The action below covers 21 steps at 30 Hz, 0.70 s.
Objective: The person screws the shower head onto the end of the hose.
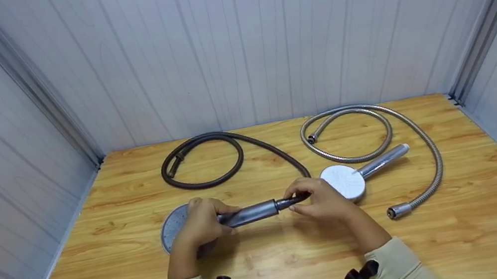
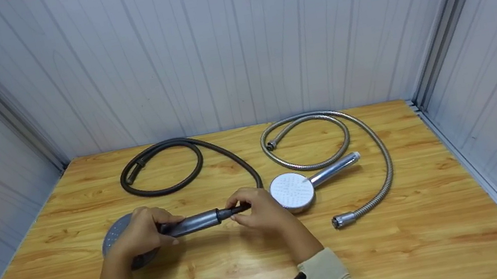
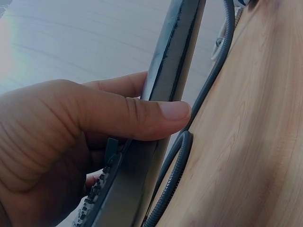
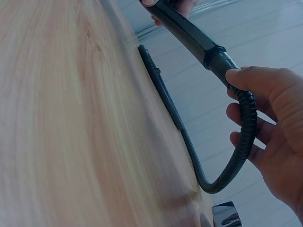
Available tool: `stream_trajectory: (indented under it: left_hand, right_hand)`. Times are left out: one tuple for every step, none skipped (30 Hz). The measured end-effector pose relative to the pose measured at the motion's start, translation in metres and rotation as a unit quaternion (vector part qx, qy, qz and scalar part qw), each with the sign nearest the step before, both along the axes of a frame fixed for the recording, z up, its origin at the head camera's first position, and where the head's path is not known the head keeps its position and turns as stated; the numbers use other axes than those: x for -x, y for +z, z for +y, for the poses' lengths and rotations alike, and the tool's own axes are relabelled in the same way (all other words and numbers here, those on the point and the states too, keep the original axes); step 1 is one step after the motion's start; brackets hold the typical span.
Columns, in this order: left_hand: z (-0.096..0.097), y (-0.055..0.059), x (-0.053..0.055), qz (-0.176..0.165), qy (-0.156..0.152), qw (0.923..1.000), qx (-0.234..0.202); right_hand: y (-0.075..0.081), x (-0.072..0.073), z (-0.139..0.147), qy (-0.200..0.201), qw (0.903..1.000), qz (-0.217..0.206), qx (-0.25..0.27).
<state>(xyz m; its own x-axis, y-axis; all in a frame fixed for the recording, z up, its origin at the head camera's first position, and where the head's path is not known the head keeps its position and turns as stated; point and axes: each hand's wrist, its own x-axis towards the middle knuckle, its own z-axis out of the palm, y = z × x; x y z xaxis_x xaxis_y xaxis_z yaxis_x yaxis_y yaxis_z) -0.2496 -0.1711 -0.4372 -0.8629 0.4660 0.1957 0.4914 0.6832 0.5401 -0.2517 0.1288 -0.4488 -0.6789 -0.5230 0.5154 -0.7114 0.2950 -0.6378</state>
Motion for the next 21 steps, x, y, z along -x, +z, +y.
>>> stream_trajectory:
  left_hand:
    - [0.0, 0.0, 0.0, 0.001, 0.001, 1.0, 0.002]
    - [0.0, 0.0, 0.0, 0.002, 0.003, 1.0, 0.005]
    - [0.0, 0.0, 0.0, 0.004, 0.003, 1.0, 0.006]
    - [0.0, 0.0, 0.0, 0.005, 0.004, 1.0, 0.007]
    - [0.0, 0.0, 0.0, 0.005, 0.005, 0.9999, 0.008]
    - [0.0, 0.0, -0.001, 0.005, 0.005, 0.9999, 0.009]
    - [0.0, 0.0, -0.001, 0.004, 0.005, 0.9999, 0.008]
    - [0.0, 0.0, -0.001, 0.005, 0.005, 0.9999, 0.008]
    - [0.0, 0.0, -0.001, 0.004, 0.005, 1.0, 0.007]
    - [0.0, 0.0, -0.001, 0.004, 0.005, 1.0, 0.006]
    - [0.0, 0.0, -0.001, 0.004, 0.004, 1.0, 0.006]
    - [0.0, 0.0, -0.001, 0.004, 0.004, 1.0, 0.005]
    - [0.0, 0.0, -0.001, 0.003, 0.005, 1.0, 0.005]
    - [0.0, 0.0, -0.001, 0.002, 0.006, 1.0, 0.005]
    - [0.0, 0.0, -0.001, 0.001, 0.006, 1.0, 0.004]
    - [0.0, 0.0, -0.001, 0.0, 0.007, 1.0, 0.004]
    - [0.0, 0.0, -0.001, 0.0, 0.007, 1.0, 0.003]
    - [0.0, 0.0, -0.001, 0.0, 0.007, 1.0, 0.003]
    - [0.0, 0.0, -0.001, -0.001, 0.007, 1.0, 0.002]
    - [0.001, 0.0, -0.001, -0.001, 0.006, 1.0, 0.002]
    - [0.001, 0.001, -0.001, -0.001, 0.007, 1.0, 0.001]
  right_hand:
    - [0.0, 0.0, 0.0, 0.0, 1.0, -0.002, -0.001]
    - [-0.001, 0.001, 0.001, 0.0, 1.0, -0.005, -0.001]
    - [-0.006, 0.003, 0.002, 0.0, 1.0, -0.007, -0.001]
    - [-0.01, 0.006, 0.003, -0.001, 1.0, -0.008, -0.002]
    - [-0.015, 0.009, 0.004, -0.002, 0.9999, -0.012, -0.004]
    - [-0.02, 0.012, 0.005, -0.005, 0.9998, -0.017, -0.005]
    - [-0.021, 0.013, 0.005, -0.005, 0.9998, -0.018, -0.005]
    - [-0.021, 0.013, 0.006, -0.004, 0.9998, -0.018, -0.004]
    - [-0.021, 0.013, 0.006, -0.005, 0.9998, -0.018, -0.005]
    - [-0.021, 0.013, 0.006, -0.004, 0.9998, -0.017, -0.005]
    - [-0.021, 0.013, 0.006, -0.003, 0.9999, -0.015, -0.004]
    - [-0.021, 0.013, 0.006, -0.003, 0.9999, -0.012, -0.004]
    - [-0.021, 0.013, 0.006, -0.002, 0.9999, -0.009, -0.005]
    - [-0.021, 0.013, 0.006, -0.002, 1.0, -0.006, -0.005]
    - [-0.021, 0.013, 0.005, -0.002, 1.0, -0.004, -0.007]
    - [-0.021, 0.013, 0.005, -0.002, 1.0, -0.003, -0.007]
    - [-0.022, 0.014, 0.005, -0.002, 1.0, -0.002, -0.008]
    - [-0.022, 0.014, 0.005, -0.002, 1.0, -0.003, -0.009]
    - [-0.022, 0.014, 0.005, -0.002, 1.0, -0.004, -0.009]
    - [-0.022, 0.014, 0.005, -0.002, 1.0, -0.006, -0.008]
    - [-0.022, 0.014, 0.005, -0.002, 0.9999, -0.008, -0.007]
